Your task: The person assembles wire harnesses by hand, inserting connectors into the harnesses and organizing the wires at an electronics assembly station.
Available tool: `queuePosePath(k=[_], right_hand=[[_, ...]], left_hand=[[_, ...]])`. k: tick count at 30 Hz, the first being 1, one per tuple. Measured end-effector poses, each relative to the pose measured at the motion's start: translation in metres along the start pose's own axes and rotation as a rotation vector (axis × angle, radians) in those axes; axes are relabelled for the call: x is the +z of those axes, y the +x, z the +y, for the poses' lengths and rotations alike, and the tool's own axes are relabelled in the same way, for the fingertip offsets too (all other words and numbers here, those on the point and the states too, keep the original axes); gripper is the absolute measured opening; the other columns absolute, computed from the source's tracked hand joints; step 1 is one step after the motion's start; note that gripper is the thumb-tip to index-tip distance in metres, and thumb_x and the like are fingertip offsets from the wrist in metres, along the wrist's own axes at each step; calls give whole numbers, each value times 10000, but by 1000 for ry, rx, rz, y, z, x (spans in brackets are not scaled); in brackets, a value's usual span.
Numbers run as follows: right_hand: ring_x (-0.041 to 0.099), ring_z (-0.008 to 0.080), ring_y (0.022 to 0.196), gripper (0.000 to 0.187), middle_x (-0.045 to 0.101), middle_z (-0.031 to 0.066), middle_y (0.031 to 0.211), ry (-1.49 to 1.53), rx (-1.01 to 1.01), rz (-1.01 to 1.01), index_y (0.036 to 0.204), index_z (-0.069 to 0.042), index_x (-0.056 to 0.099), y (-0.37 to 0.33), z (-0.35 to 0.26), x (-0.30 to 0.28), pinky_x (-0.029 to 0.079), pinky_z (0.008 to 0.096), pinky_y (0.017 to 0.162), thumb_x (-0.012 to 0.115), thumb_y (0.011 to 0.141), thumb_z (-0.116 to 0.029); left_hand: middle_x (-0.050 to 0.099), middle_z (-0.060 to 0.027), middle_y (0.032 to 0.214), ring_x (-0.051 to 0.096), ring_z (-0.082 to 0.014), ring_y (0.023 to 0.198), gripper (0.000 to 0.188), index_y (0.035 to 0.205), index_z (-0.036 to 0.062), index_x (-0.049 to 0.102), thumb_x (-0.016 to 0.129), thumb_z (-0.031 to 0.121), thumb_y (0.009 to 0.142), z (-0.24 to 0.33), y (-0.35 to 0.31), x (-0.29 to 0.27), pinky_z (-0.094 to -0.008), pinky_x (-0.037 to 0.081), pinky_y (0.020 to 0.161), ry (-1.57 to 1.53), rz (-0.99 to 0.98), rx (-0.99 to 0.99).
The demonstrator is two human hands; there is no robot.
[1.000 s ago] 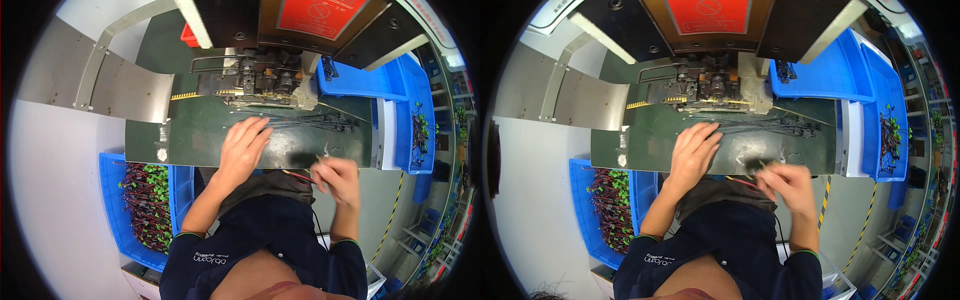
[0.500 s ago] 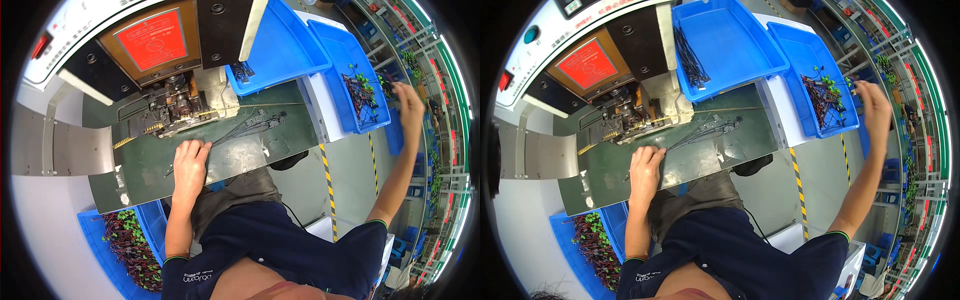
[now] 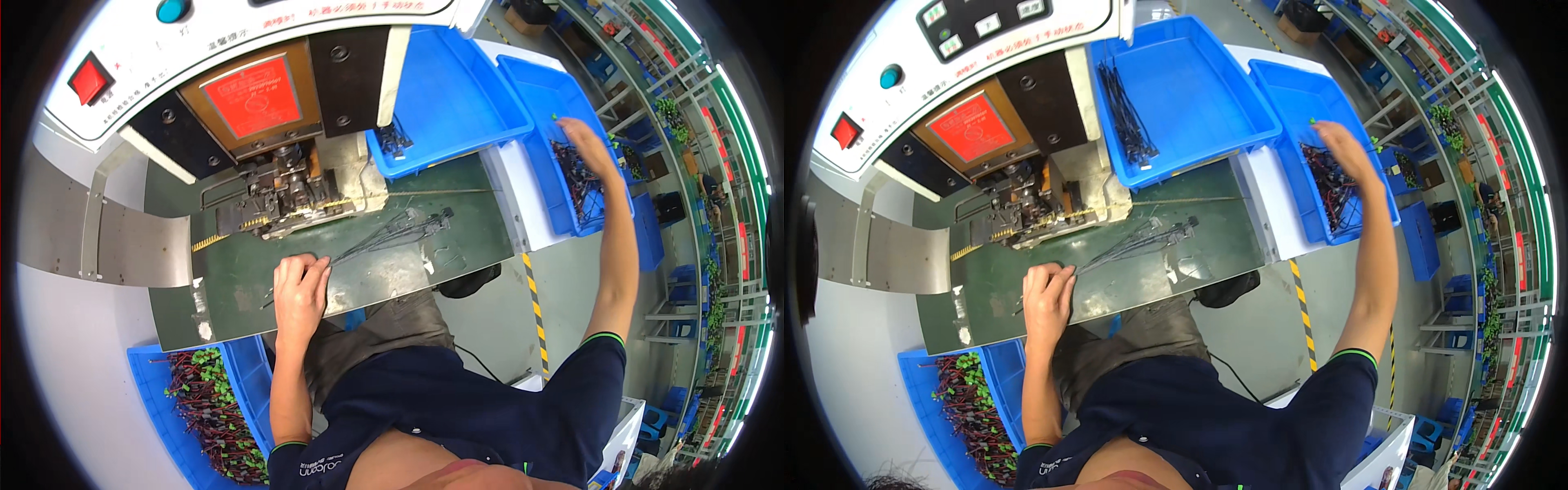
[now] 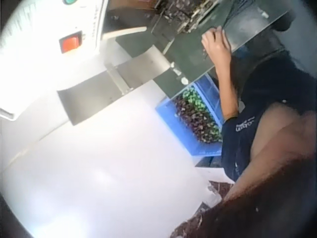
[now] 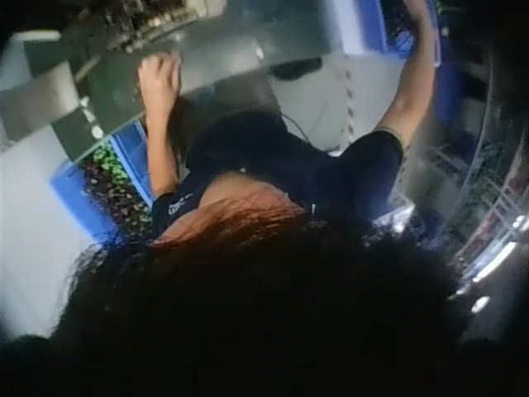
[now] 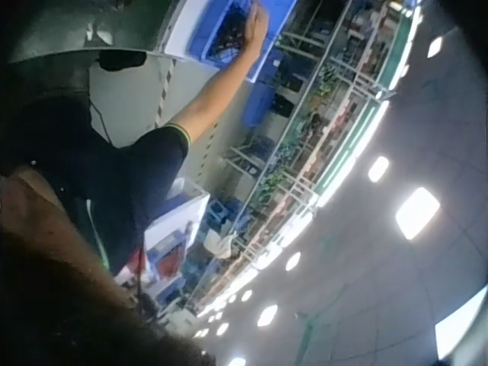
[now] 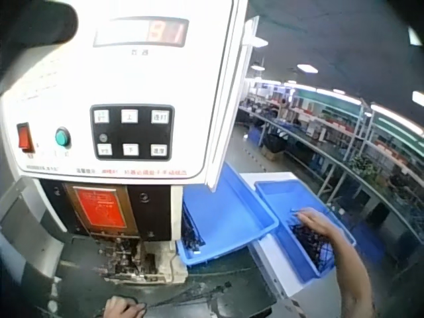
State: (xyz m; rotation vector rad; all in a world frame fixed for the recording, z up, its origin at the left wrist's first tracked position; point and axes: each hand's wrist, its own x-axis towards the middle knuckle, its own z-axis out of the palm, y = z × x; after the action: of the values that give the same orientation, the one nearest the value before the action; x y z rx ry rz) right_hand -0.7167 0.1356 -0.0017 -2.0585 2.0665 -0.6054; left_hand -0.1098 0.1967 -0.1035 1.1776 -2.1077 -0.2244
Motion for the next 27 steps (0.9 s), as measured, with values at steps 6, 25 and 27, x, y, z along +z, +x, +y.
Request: queuePosePath(k=[6, 25, 27], right_hand=[[606, 403, 1165, 497, 669, 208, 1204, -343, 397, -129, 1148, -36, 695, 3, 4, 9, 463, 460, 1022, 489, 1006, -465], [652, 350, 1116, 859, 662, 150, 1236, -805, 443, -411, 1436, -163, 405, -80, -52, -61, 535, 453, 922, 858, 709, -217], [671, 364, 1080, 1034, 692, 188, 1158, -928, 618, -574, 1496, -129, 314, -88, -45, -47, 549, 468, 882, 904, 657, -259]], left_hand=[[592, -74, 902, 568, -267, 858, 191, 973, 33, 717, 757, 32, 786, 3, -1, 2, -391, 446, 765, 13, -2, -9], [598, -87, 914, 564, -269, 859, 206, 995, 28, 722, 754, 26, 792, 4, 0, -2, -393, 435, 754, 23, -24, -25], [598, -90, 918, 565, -269, 861, 206, 995, 26, 719, 753, 25, 792, 4, 1, 1, -391, 435, 753, 17, -27, -13]])
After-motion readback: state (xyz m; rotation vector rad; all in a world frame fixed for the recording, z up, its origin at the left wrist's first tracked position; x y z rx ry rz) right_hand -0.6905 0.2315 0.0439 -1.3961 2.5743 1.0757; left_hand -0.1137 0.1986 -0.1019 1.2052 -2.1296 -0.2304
